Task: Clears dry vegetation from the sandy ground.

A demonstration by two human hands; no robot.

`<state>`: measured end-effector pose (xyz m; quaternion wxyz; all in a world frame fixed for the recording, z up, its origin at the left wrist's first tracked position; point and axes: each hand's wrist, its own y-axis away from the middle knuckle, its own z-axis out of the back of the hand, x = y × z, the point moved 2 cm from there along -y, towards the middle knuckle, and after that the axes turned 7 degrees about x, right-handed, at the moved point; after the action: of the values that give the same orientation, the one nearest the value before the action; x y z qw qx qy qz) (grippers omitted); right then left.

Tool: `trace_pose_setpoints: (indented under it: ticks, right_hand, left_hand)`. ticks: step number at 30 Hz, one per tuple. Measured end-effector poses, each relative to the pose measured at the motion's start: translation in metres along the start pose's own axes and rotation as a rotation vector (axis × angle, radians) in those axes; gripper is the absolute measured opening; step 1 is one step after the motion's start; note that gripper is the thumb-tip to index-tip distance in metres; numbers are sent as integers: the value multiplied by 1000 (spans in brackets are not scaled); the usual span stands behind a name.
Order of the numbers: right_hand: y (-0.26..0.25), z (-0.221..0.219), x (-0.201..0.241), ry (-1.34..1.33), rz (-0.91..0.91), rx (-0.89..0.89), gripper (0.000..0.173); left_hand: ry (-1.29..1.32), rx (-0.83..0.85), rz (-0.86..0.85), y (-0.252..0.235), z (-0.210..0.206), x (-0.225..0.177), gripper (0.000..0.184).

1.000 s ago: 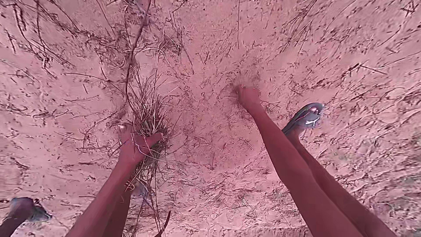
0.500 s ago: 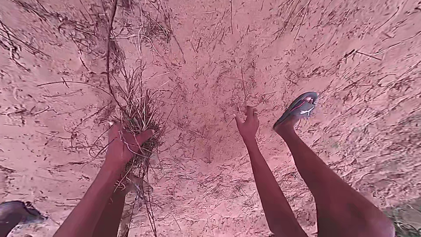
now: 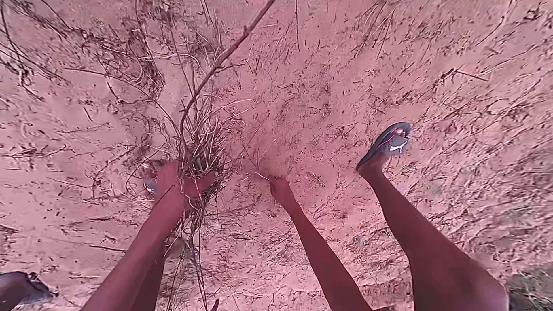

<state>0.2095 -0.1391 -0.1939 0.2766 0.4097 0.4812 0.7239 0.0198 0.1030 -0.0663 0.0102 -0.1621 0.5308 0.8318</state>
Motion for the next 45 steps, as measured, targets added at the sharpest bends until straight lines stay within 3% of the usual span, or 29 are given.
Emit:
trace_pose_setpoints:
  ticks: [2,3,4,6,7,10,11,13,16,19,21,22,26,28,30,32,35,37,40,42,45]
  right_hand:
    - [26,3,-17,-231,-82,-359,26]
    - [32,9,-22,-236,-145,-443,25]
    - [36,16,-23,-160,-162,-405,26]
    - [39,32,-15,73,-80,-134,29]
    - [30,43,-10,151,-14,-109,28]
    - [-3,47,10,140,162,-366,26]
    - [-17,39,20,123,188,-373,30]
    - [-42,-5,41,163,188,-270,43]
    - [-44,-93,77,302,-11,47,67]
    - [-30,-155,109,309,-113,307,59]
    - [0,-174,114,258,-157,473,50]
    - [11,-174,114,195,-182,472,46]
    - [76,-131,115,-299,-263,-5,28]
    - [109,-68,147,-584,-241,-209,33]
    - [131,19,198,-670,-36,-279,36]
    - [168,69,244,-406,148,-292,30]
    - [221,125,300,255,277,-248,25]
    - [244,138,338,517,281,-192,32]
    - [279,131,364,696,214,-121,38]
    - [297,118,401,782,201,-89,33]
    - [348,94,450,976,-3,24,32]
  left_hand:
    - [14,-13,40,-1,3,6,56]
    - [31,-34,67,-1,8,13,60]
    - [49,-66,80,-1,15,21,61]
    - [77,-119,120,-1,26,40,59]
    - [93,-145,140,-4,33,47,59]
    - [124,-162,197,1,44,66,66]
    - [146,-168,167,2,47,67,66]
    - [167,-187,91,9,52,65,63]
    - [201,-220,25,23,60,53,65]
    - [208,-241,-27,32,68,44,59]
    - [195,-186,4,32,70,50,53]
    - [204,-155,42,28,73,56,52]
    - [479,-142,223,27,77,84,70]
    - [554,-234,187,46,74,73,69]
    - [428,-115,169,66,72,38,60]
    - [558,-65,43,102,57,13,58]
    - [1291,-168,-26,166,48,-39,69]
    - [1557,-110,-146,186,72,-56,79]
    - [1586,99,-402,207,87,-49,97]
    - [1534,172,-424,210,107,-35,102]
    - [1560,282,-361,247,125,-20,79]
